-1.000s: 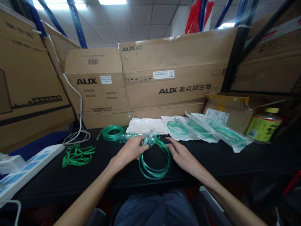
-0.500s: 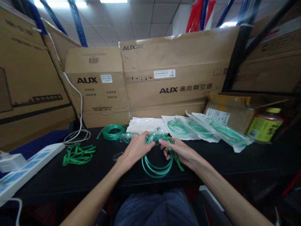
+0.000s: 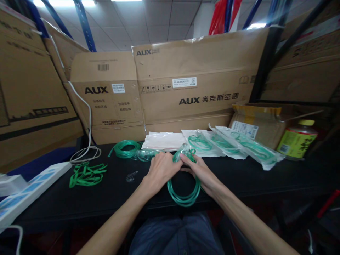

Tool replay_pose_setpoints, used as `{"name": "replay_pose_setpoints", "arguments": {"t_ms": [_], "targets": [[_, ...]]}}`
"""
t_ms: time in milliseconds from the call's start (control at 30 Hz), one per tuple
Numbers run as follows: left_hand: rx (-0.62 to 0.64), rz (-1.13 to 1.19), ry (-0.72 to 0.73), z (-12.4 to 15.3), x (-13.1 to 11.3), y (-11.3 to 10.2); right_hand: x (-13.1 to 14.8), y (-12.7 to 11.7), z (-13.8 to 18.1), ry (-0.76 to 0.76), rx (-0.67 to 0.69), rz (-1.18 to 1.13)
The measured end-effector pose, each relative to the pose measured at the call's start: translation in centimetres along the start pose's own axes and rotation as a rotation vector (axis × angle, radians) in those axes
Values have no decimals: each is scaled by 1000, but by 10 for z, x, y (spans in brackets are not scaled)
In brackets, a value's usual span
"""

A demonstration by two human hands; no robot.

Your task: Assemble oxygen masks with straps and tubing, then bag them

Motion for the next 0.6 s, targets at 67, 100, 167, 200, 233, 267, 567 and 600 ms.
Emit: {"name": "replay_pose_setpoints", "arguments": {"t_ms": [67,100,167,200,233,267,567,600], "targets": [[9,18,20,-3,-10,5,0,-2,-1,-31,-10,-67],[16,27,43,-5,-16,8,0,-3,-1,-43,-17,-99],[38,44,108,-6,-26,12,0,-9,-2,-61,-31,-155],[55,51,146,-6,-30,13,1,-13,-3,-67,-37,-180],[77,57,182,-6,-32,14,2,-17,-3,-72,-42,-202],[102,63,211,-6,-33,14,4,-22,-4,-78,-50,-222],[-19,-96,277,-65,-19,-8,12,-67,20,-81,-162,-307],[10,-117,294,-76,-21,-1,11,-69,22,-79,-170,-309]]}}
Point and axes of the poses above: each hand's wrist, its own z-axis away from the middle knuckle, its own y-axis out of the palm, x = y × z, the point moved 10 cm from there along -z, towards the middle knuckle, and after that the axes turned 8 degrees about x, right-handed, at the moved point
